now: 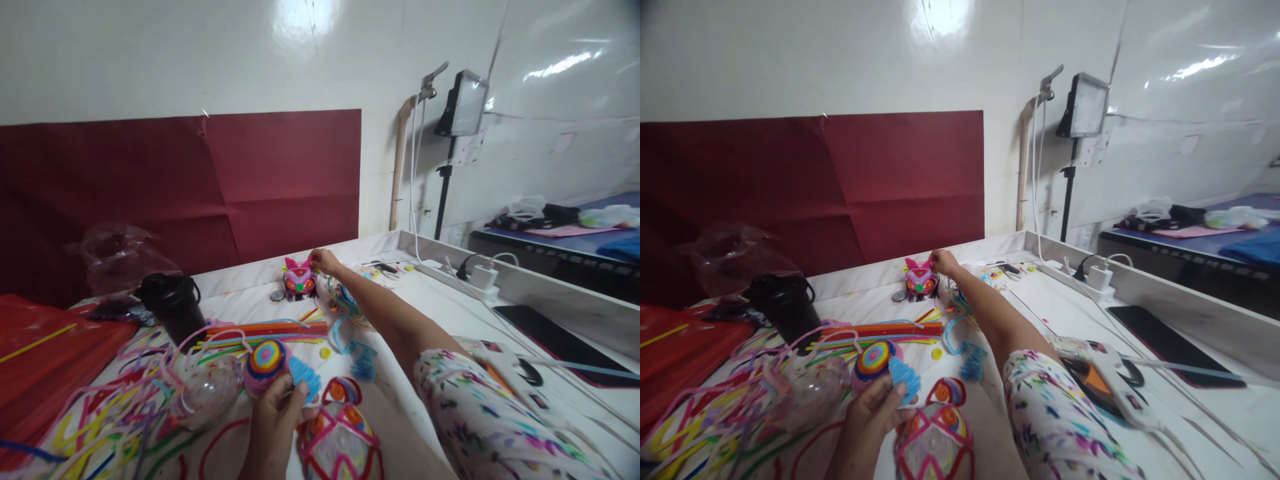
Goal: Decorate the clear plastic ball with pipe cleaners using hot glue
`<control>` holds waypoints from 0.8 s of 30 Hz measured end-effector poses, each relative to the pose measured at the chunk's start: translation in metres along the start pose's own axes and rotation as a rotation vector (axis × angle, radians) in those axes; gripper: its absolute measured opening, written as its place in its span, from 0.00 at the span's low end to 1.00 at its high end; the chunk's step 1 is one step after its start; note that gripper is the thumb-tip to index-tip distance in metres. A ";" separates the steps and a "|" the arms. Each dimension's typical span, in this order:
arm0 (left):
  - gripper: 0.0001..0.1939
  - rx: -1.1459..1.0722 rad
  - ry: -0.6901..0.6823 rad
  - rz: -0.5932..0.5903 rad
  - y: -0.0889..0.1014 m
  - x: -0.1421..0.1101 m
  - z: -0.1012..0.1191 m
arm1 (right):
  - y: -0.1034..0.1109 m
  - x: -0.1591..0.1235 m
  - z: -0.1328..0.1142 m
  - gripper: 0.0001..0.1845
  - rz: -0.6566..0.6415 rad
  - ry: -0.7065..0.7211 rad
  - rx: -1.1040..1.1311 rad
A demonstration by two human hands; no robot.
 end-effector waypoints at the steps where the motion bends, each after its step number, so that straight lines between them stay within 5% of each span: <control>1: 0.21 -0.001 -0.001 0.003 0.000 0.000 0.000 | 0.000 0.000 -0.002 0.18 0.005 -0.002 0.000; 12: 0.23 -0.043 0.009 0.037 0.002 0.003 -0.005 | 0.011 0.005 -0.021 0.17 0.082 -0.009 -0.017; 19: 0.44 -0.190 0.040 0.033 0.005 0.005 0.000 | 0.043 0.004 -0.047 0.16 0.149 0.049 -0.054; 24: 0.24 -0.280 0.074 -0.119 0.004 0.000 0.006 | 0.087 -0.020 -0.087 0.07 0.261 0.124 -0.042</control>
Point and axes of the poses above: each hand's wrist, its own x-axis towards the middle knuckle, its own y-axis out of the back of the hand, z = x × y, the point moved 7 cm from there along x, towards the middle knuckle, and after that the axes turned 5 degrees about z, right-handed, at the moved point
